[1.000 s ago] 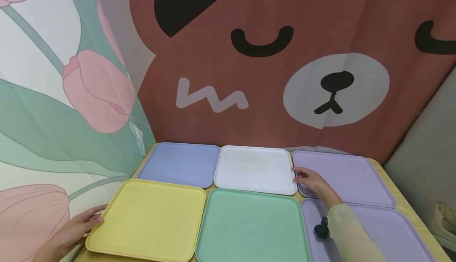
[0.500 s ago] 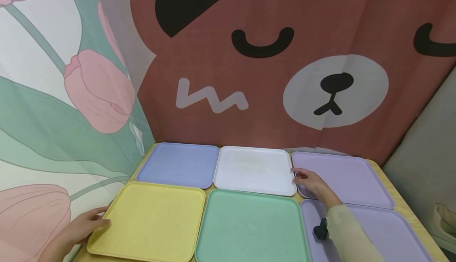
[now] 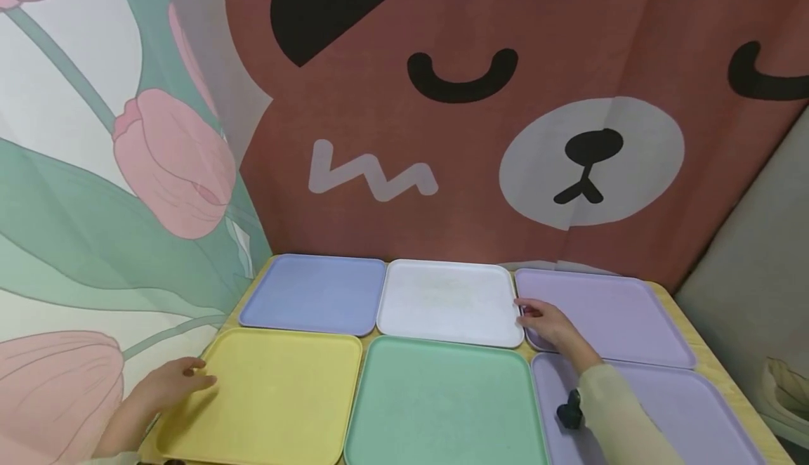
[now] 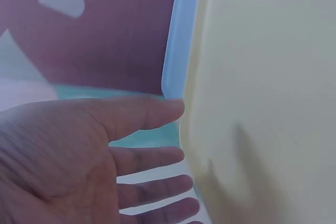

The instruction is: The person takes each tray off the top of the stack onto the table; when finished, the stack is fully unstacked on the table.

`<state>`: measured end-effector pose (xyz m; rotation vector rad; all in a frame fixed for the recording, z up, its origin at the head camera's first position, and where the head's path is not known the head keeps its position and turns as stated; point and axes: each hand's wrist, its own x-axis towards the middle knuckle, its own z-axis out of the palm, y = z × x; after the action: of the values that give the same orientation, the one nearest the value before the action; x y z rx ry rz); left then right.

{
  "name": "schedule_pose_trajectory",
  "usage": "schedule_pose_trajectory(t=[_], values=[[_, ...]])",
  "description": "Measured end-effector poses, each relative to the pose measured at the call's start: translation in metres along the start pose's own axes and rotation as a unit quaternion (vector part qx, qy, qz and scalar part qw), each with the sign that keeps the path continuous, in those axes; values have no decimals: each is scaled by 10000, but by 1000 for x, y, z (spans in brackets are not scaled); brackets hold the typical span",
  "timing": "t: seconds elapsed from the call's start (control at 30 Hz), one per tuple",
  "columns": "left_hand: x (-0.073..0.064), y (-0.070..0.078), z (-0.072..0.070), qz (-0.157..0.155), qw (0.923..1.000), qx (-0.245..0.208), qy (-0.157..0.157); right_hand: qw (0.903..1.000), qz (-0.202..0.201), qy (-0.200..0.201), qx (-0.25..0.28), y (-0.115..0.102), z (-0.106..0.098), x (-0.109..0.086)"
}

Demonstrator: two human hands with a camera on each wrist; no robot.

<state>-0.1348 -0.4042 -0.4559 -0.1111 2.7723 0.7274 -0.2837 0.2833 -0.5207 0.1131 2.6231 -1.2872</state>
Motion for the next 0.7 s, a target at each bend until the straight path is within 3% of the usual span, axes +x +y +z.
schedule_pose_trajectory(t=[0.07, 0.3, 0.43, 0.53, 0.7], values=[[7, 11, 1, 175, 9995, 189, 166, 10000, -30, 26, 5, -1, 0, -1], [42, 49, 14, 394, 9990, -177, 142, 9996, -215, 10, -201, -6, -9, -8], [58, 67, 21, 545, 9976, -96, 422, 9976, -515, 64, -452, -6, -14, -12], [67, 78, 26, 635, 9959, -105, 643, 9894, -1108, 265, -895, -2, -17, -14], [82, 91, 40, 837, 9914, -338, 951, 9642, -1950, 751, -1634, 10, -20, -18]])
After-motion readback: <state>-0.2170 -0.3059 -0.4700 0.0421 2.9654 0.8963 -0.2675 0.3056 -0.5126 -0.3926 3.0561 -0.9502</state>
